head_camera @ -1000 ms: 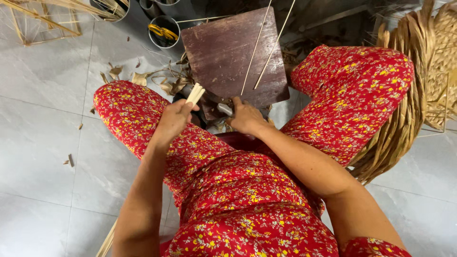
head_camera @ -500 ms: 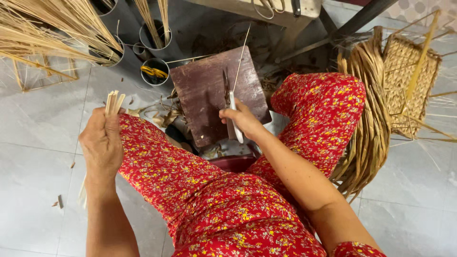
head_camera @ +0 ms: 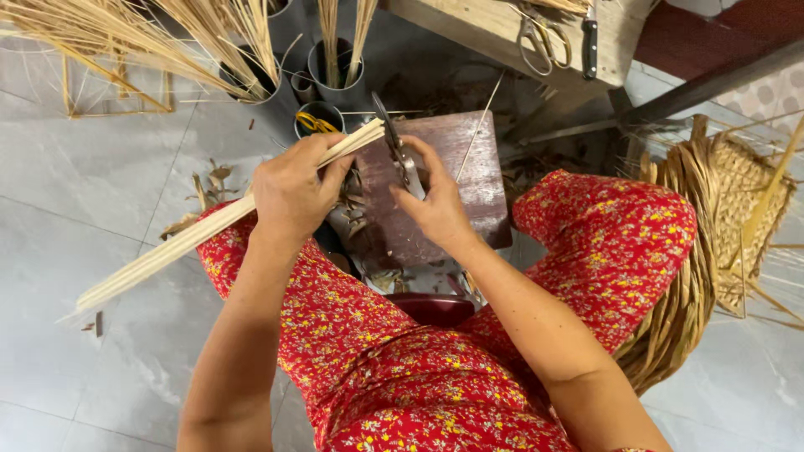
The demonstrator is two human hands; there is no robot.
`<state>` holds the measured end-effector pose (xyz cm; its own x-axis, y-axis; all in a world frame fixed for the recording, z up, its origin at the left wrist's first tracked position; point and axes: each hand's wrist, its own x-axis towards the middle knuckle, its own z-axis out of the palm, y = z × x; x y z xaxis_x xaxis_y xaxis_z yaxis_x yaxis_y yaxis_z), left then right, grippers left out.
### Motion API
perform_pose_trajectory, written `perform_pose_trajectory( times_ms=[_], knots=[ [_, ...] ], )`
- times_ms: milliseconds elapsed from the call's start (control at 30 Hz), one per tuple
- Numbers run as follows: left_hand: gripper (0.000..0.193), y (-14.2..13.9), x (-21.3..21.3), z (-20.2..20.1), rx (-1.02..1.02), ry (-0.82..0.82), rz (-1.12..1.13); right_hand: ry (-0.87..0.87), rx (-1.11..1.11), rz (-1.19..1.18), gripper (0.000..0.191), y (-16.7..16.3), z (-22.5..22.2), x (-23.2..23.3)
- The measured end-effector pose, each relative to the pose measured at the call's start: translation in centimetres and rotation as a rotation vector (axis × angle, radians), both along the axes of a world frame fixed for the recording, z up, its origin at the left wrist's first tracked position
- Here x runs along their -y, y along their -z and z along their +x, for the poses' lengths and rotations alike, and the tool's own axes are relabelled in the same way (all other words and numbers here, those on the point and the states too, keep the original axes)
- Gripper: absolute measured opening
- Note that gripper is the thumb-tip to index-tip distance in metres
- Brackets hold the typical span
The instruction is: The person sits on the floor and trims thin bamboo strips into sticks with a knife, cutting off ends and shaving the sticks, then places the finished sticks on the wooden board beside them.
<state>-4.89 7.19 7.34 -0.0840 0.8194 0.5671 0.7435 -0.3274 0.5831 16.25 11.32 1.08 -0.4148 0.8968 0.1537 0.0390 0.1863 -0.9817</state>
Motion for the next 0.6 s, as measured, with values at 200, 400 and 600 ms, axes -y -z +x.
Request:
perform_pose_trajectory(
  times_ms=[200, 400, 600],
  knots=[
    [0.033, -0.6, -1.3, -0.7, 0.169, 0.071, -0.01, 0.185, 0.349, 0.301, 0.09, -3.4, -1.3, -1.9],
    [0.06, 2.4, -2.9, 2.3, 0.206, 0.157, -0.234, 0.186, 0.409, 0.336, 0.097, -3.4, -2.2, -2.7],
    [0.054, 5.3, -3.4, 0.6, 0.373, 0.222, -0.347, 0.171, 0.37, 0.412, 0.09, -2.8, -4.4, -2.0]
  ],
)
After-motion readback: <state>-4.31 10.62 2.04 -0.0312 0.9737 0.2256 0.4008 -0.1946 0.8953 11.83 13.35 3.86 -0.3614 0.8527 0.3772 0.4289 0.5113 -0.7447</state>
